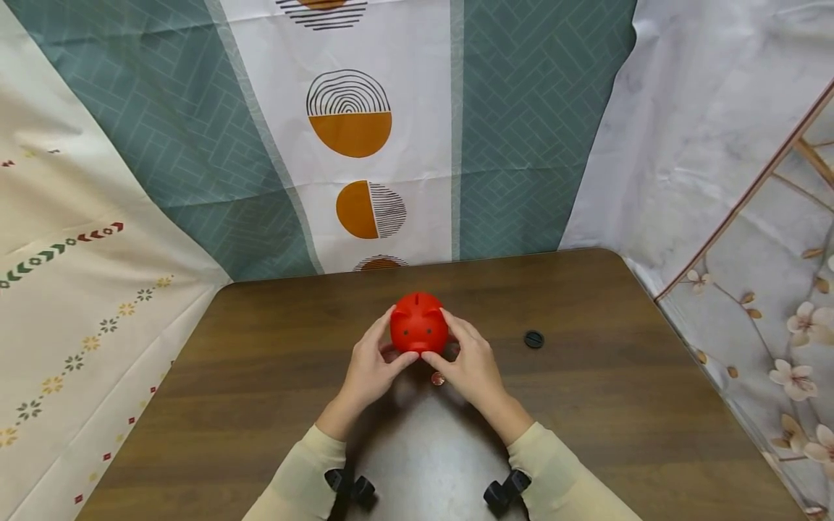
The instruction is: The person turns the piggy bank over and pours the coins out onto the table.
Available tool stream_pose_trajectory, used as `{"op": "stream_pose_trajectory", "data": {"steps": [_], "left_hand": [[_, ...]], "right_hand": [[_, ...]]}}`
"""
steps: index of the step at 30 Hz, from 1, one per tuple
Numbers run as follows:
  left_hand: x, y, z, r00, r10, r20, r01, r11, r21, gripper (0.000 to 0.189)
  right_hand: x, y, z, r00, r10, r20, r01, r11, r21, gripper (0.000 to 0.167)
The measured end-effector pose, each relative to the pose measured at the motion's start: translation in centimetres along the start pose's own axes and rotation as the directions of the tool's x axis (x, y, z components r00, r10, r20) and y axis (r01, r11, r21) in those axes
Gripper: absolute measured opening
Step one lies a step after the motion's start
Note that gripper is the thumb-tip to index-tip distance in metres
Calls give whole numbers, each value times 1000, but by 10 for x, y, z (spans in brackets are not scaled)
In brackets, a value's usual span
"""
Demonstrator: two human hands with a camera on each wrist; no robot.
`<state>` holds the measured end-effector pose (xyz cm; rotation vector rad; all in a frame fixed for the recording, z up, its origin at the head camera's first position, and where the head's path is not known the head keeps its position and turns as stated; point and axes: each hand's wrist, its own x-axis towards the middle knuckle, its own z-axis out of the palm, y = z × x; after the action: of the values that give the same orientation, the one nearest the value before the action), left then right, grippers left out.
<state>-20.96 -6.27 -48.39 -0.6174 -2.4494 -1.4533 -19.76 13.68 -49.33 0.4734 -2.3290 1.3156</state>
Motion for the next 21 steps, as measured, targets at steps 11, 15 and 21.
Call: {"op": "stream_pose_trajectory", "data": {"steps": [11,15,21], "left_hand": [[1,5,1,982,168,-88,-167,986,22,86],[1,1,0,997,66,-34,-66,998,5,86],[0,-1,1,999,41,-19,-40,999,15,85]], "right_hand": [[1,-2,0,984,-146,-98,147,989,3,79],[-1,1,1,998,-54,-28,54,998,11,78],[-1,2,0,999,-26,-18,27,1000,15,78]]}}
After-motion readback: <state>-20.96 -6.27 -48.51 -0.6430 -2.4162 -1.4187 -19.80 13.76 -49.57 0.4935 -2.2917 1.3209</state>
